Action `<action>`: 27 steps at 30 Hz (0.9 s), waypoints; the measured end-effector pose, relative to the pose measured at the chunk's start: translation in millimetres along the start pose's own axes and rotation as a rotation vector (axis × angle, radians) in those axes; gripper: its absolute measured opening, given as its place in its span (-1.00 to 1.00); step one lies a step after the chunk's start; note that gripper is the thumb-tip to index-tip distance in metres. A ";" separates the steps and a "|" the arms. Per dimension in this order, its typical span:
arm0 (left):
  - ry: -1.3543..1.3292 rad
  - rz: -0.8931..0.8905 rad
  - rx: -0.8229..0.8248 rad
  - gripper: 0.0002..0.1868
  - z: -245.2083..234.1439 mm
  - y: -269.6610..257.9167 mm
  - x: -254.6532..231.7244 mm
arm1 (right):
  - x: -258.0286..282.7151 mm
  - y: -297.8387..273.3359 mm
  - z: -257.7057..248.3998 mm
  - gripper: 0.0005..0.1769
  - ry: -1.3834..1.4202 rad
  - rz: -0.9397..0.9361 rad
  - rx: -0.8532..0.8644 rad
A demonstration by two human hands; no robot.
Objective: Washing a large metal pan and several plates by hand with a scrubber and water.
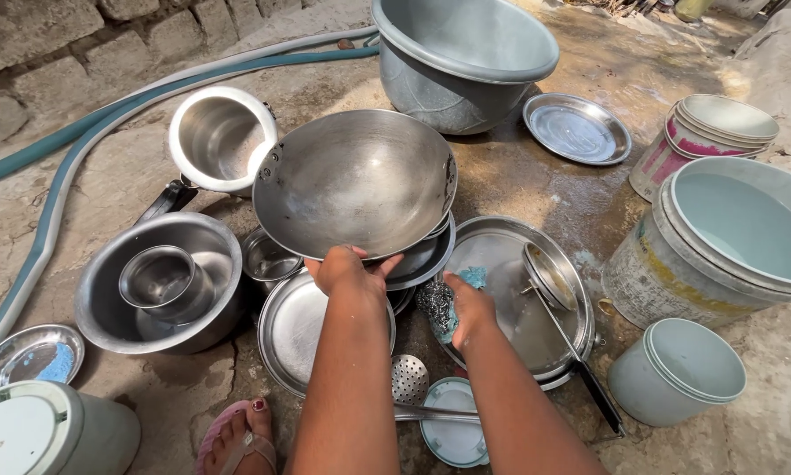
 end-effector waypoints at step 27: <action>-0.358 0.421 -0.375 -0.15 -41.4 -60.0 -110.2 | 11.7 -46.6 174.8 -0.52 -0.695 -0.280 0.506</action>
Point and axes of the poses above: each hand's wrist, its own y-axis towards the middle knuckle, its own z-axis out of the palm, x = y × z, the point moved 10 cm from there along y, towards the middle knuckle, and after that the axes turned 15 degrees about -y, right-handed, at the moved point
